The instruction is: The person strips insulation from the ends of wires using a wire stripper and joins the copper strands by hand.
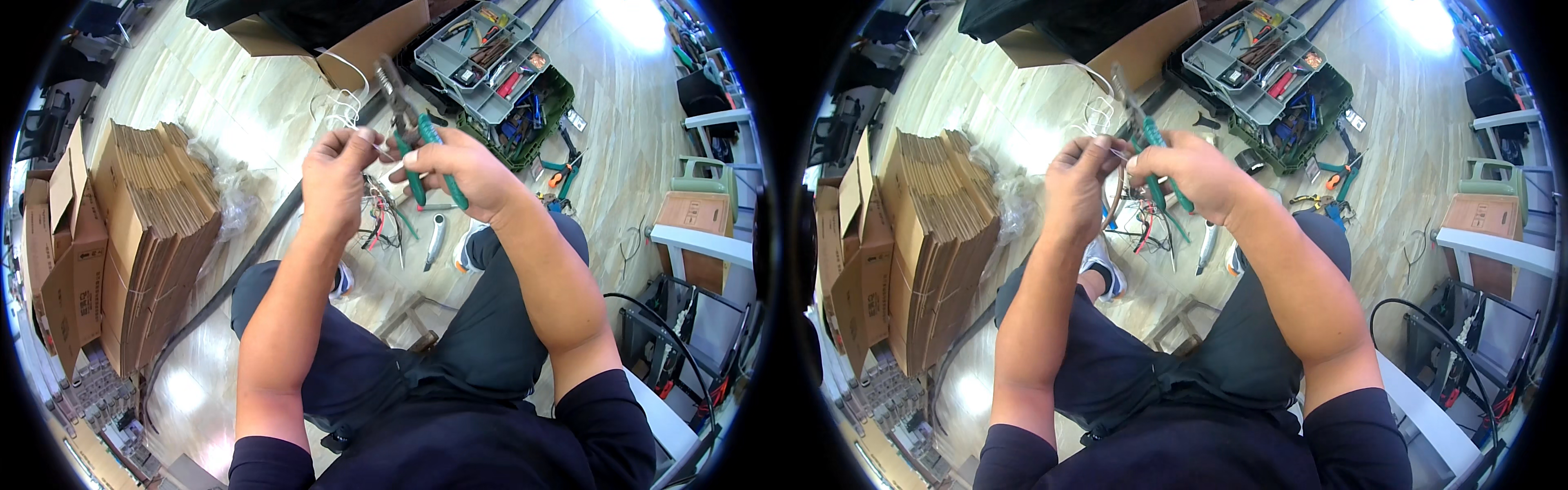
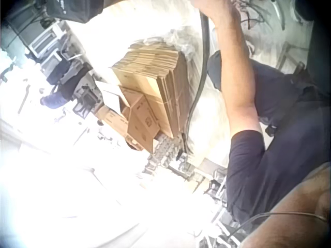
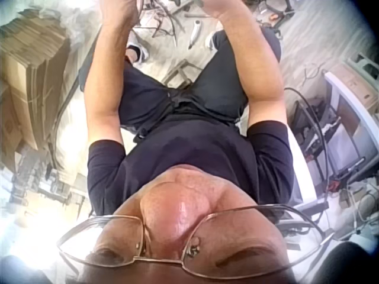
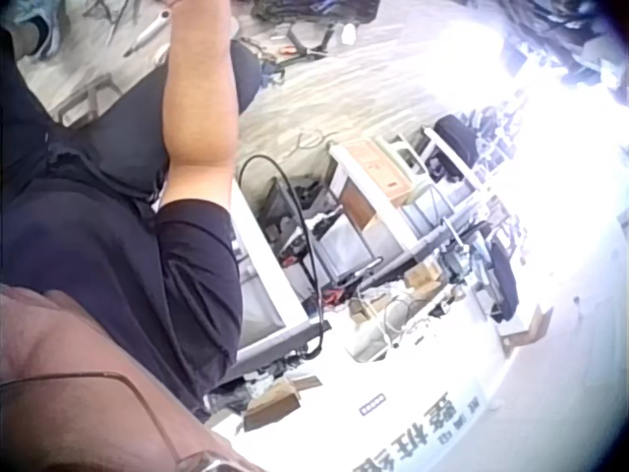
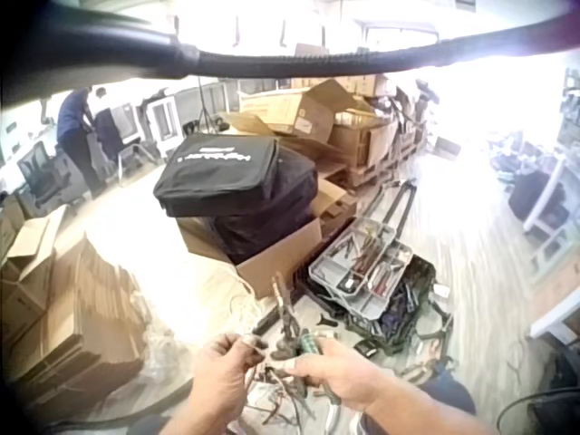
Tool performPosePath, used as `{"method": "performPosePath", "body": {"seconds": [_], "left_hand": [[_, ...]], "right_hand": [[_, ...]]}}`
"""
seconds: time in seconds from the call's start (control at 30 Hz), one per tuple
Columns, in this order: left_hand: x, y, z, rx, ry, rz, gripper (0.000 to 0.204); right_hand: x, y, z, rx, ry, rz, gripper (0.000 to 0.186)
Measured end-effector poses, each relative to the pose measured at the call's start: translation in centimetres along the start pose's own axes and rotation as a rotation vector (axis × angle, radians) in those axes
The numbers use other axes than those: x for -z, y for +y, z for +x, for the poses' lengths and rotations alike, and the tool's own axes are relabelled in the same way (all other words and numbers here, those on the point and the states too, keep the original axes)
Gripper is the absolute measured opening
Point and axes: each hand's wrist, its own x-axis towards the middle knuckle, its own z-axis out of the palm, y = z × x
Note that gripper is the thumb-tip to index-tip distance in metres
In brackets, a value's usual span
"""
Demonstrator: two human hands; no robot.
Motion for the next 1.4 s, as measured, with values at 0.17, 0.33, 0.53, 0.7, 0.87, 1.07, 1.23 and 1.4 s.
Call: {"method": "performPosePath", "body": {"seconds": [0.17,0.33,0.53,0.7,0.87,1.07,1.23,1.4], "left_hand": [[1.5,2.1,0.7,0.003,0.1,-0.108,0.015],[3.5,4.1,1.1,-0.037,0.12,-0.167,0.015],[4.9,6.0,0.8,-0.071,0.046,-0.216,0.017],[5.2,6.6,-0.1,-0.073,-0.046,-0.23,0.021],[5.9,6.8,-0.4,-0.088,-0.109,-0.255,0.024],[8.2,7.1,0.0,-0.092,-0.138,-0.332,0.022],[9.5,7.1,0.4,-0.11,-0.172,-0.392,0.021],[9.4,7.1,0.2,-0.119,-0.194,-0.397,0.022]], "right_hand": [[1.0,0.1,-0.4,0.189,0.228,-0.256,0.049],[1.9,1.6,-1.2,0.169,0.427,-1.072,0.049],[2.5,5.4,-1.9,0.001,0.196,-1.492,0.053],[1.1,8.5,0.7,-0.038,0.125,-1.722,0.052],[-0.4,10.4,3.7,0.035,0.102,-1.858,0.051],[-1.0,12.2,6.3,0.228,0.149,-1.895,0.05],[-2.6,12.2,7.6,0.247,0.112,-1.883,0.047],[-3.9,12.1,8.6,0.219,0.112,-1.853,0.045]]}}
